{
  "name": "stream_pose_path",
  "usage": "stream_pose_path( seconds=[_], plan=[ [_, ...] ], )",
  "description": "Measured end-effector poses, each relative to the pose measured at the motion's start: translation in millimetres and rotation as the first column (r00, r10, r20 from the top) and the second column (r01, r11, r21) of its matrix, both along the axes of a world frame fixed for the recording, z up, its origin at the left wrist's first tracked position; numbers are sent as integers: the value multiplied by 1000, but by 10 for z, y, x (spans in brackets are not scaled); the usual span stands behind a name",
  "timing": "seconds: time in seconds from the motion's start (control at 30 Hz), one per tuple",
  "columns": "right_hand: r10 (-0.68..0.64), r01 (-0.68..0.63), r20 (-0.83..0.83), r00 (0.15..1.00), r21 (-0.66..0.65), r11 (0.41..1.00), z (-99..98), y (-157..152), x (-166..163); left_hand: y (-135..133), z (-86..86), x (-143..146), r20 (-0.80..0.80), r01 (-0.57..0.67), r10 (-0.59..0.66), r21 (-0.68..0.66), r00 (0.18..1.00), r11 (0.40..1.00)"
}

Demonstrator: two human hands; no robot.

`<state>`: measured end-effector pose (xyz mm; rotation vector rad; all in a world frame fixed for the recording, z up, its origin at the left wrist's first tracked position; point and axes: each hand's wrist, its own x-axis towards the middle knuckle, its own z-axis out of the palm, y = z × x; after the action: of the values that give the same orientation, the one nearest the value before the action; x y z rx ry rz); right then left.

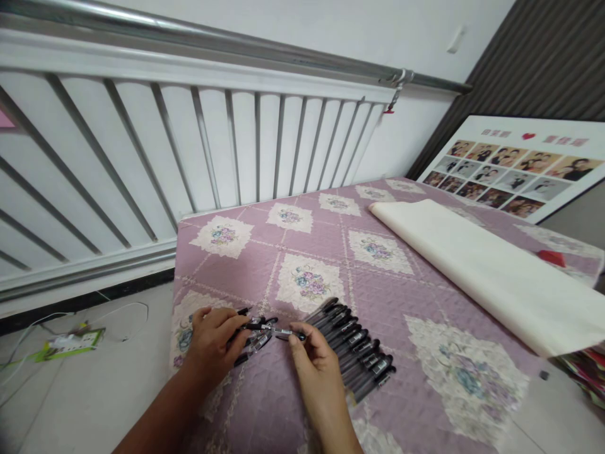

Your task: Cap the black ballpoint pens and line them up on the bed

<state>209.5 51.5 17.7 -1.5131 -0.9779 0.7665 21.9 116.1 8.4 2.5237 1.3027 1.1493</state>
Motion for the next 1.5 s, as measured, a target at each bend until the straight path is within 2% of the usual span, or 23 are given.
stream_pose_path(
  seconds=[0.3, 0.57, 0.73, 0.87, 1.13, 1.33, 1.5],
  plan=[
    [-15, 11, -83, 996, -50, 999, 28, -12, 0, -8, 6, 12, 11, 5, -5, -9, 1000, 1000],
    [-53, 50, -65, 996, -49, 998, 49, -11, 18, -26, 31, 27, 24, 33, -33, -39, 999, 999],
    [13, -14, -25, 1000, -9, 1000, 45, -8, -23, -87, 49, 90, 44, 50, -47, -77, 998, 996],
    [71, -71, 9, 997, -5, 997, 13, -12, -54, -125, 39, 137, 40, 111, -107, -105, 993, 988],
    [116, -116, 1, 993, -21, 993, -18, -8, -66, -146, -38, 201, 35, 167, -166, -21, 986, 986],
    [5, -11, -139, 990, -39, 999, -41, 0, -22, -116, -30, 139, 6, 140, -140, -34, 990, 990],
    [-29, 17, -329, 944, -38, 999, -103, 8, 24, -82, -44, 113, -39, 134, -139, -96, 990, 986]
  ],
)
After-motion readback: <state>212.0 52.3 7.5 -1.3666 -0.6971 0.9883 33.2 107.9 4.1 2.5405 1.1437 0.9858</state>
